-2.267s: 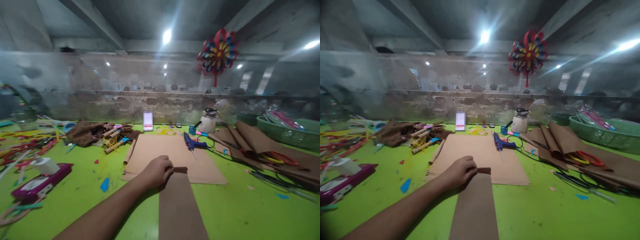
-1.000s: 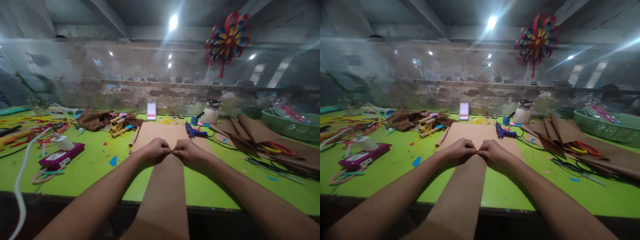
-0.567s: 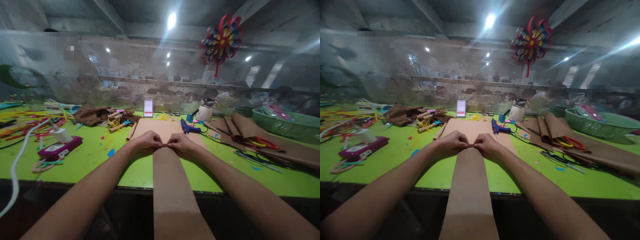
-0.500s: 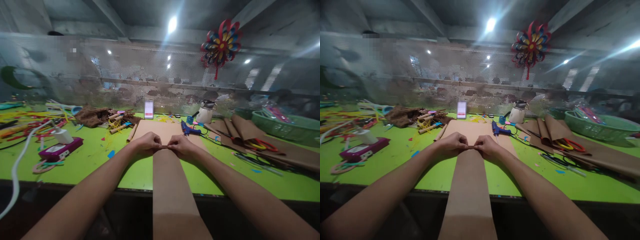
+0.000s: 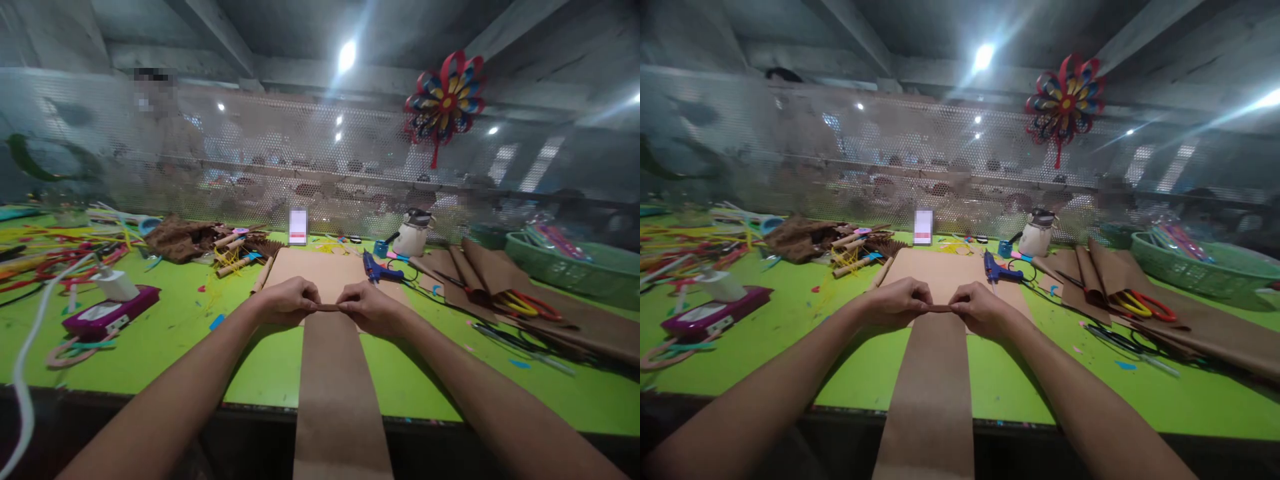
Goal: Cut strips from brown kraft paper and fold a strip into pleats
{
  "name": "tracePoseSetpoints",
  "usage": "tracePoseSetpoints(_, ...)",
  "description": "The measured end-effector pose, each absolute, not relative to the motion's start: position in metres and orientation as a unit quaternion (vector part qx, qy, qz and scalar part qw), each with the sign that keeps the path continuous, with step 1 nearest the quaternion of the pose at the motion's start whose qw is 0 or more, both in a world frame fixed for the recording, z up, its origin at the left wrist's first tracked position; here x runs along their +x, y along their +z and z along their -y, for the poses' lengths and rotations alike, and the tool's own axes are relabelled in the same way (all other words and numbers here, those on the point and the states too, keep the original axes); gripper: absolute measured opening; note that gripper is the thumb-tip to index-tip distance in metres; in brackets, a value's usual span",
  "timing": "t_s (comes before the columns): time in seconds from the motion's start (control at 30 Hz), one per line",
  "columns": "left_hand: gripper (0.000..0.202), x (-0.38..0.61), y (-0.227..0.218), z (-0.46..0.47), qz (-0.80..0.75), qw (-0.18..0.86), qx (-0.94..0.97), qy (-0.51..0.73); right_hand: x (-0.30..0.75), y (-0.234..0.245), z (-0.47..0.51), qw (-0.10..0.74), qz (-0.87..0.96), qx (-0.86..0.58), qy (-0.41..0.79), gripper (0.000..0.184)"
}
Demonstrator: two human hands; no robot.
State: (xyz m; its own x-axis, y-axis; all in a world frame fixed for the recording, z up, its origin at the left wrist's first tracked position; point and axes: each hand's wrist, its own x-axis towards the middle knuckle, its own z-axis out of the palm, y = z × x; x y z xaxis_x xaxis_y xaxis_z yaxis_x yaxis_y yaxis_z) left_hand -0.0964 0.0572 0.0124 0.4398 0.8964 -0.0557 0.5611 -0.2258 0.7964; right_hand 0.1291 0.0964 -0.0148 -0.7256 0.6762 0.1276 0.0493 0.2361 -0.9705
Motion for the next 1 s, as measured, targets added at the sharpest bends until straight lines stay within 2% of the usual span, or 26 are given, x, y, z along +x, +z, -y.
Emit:
tracePoseSetpoints(0.23,0.018,-0.093,0.015,-0.058,-0.498,0.333,0.778,0.188,0.132,-0.013,-0.092,0.252,0.726,-0.23,0.597,0.019)
tracePoseSetpoints(0.3,0.02,-0.091,0.017,-0.059,-0.506,0.309,0.789,0.161,0.133,-0.012,-0.092,0.249,0.745,-0.242,0.57,0.019)
tracePoseSetpoints(0.43,0.021,-0.09,0.02,-0.059,-0.514,0.291,0.792,0.156,0.135,-0.009,-0.096,0.235,0.819,-0.278,0.444,0.015)
tracePoseSetpoints(0.53,0.021,-0.092,0.019,-0.057,-0.51,0.328,0.778,0.166,0.138,-0.008,-0.097,0.239,0.818,-0.289,0.435,0.014)
tracePoseSetpoints(0.73,0.02,-0.096,0.016,-0.056,-0.498,0.374,0.755,0.207,0.139,-0.006,-0.083,0.298,0.685,-0.219,0.628,0.021)
tracePoseSetpoints(0.87,0.016,-0.095,0.019,-0.051,-0.487,0.442,0.708,0.259,0.135,-0.007,-0.085,0.35,0.625,-0.218,0.663,0.022)
tracePoseSetpoints(0.93,0.017,-0.093,0.021,-0.045,-0.474,0.501,0.663,0.292,0.135,-0.005,-0.089,0.333,0.635,-0.222,0.661,0.025)
tracePoseSetpoints(1.0,0.021,-0.091,0.022,-0.039,-0.443,0.57,0.615,0.317,0.135,0.002,-0.092,0.283,0.675,-0.201,0.651,0.041)
